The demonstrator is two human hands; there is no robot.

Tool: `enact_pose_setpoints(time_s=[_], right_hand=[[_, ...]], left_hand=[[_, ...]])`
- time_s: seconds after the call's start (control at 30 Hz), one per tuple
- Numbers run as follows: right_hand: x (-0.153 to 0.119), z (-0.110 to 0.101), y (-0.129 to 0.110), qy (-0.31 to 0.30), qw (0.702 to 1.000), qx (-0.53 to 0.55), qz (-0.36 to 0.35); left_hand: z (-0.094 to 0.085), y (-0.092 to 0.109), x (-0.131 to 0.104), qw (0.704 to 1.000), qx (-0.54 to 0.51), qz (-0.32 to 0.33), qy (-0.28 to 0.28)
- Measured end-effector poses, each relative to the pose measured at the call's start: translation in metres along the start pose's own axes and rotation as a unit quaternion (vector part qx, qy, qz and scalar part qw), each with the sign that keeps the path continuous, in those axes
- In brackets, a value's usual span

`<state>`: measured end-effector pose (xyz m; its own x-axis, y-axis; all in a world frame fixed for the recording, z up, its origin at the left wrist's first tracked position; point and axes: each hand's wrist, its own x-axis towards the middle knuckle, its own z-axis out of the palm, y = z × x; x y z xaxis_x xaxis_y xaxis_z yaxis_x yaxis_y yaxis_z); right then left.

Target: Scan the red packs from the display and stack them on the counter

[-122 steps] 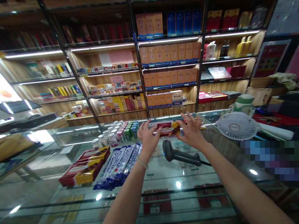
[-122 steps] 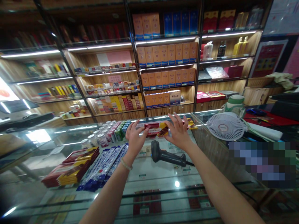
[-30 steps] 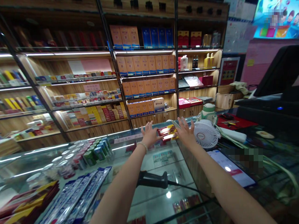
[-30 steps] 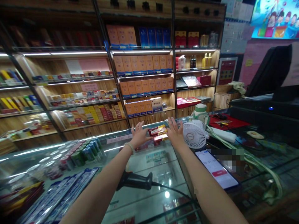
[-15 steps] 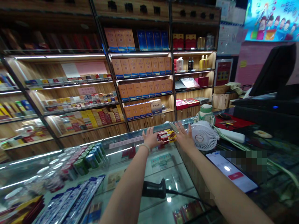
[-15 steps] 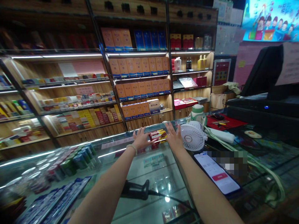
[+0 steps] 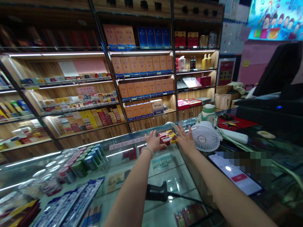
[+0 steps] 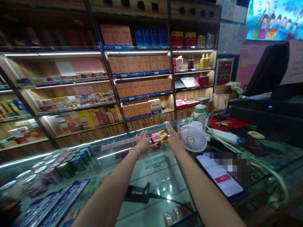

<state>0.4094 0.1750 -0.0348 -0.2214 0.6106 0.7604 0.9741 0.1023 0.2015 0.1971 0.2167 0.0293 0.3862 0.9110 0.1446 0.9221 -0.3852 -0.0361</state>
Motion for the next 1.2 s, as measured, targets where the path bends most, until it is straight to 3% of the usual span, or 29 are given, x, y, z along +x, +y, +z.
enact_pose_setpoints(time_s=[0.63, 0.83, 1.2], right_hand=[[-0.002, 0.010, -0.004, 0.006, 0.999, -0.030, -0.015], [0.000, 0.001, -0.008, -0.006, 1.000, -0.024, 0.012], [-0.003, -0.002, -0.016, 0.063, 0.997, 0.036, -0.015]], left_hand=[[0.006, 0.007, -0.010, 0.998, 0.041, 0.014, 0.035], [0.001, 0.005, -0.016, 0.998, 0.050, 0.012, 0.030], [-0.008, -0.010, -0.036, 0.998, 0.066, -0.012, 0.013]])
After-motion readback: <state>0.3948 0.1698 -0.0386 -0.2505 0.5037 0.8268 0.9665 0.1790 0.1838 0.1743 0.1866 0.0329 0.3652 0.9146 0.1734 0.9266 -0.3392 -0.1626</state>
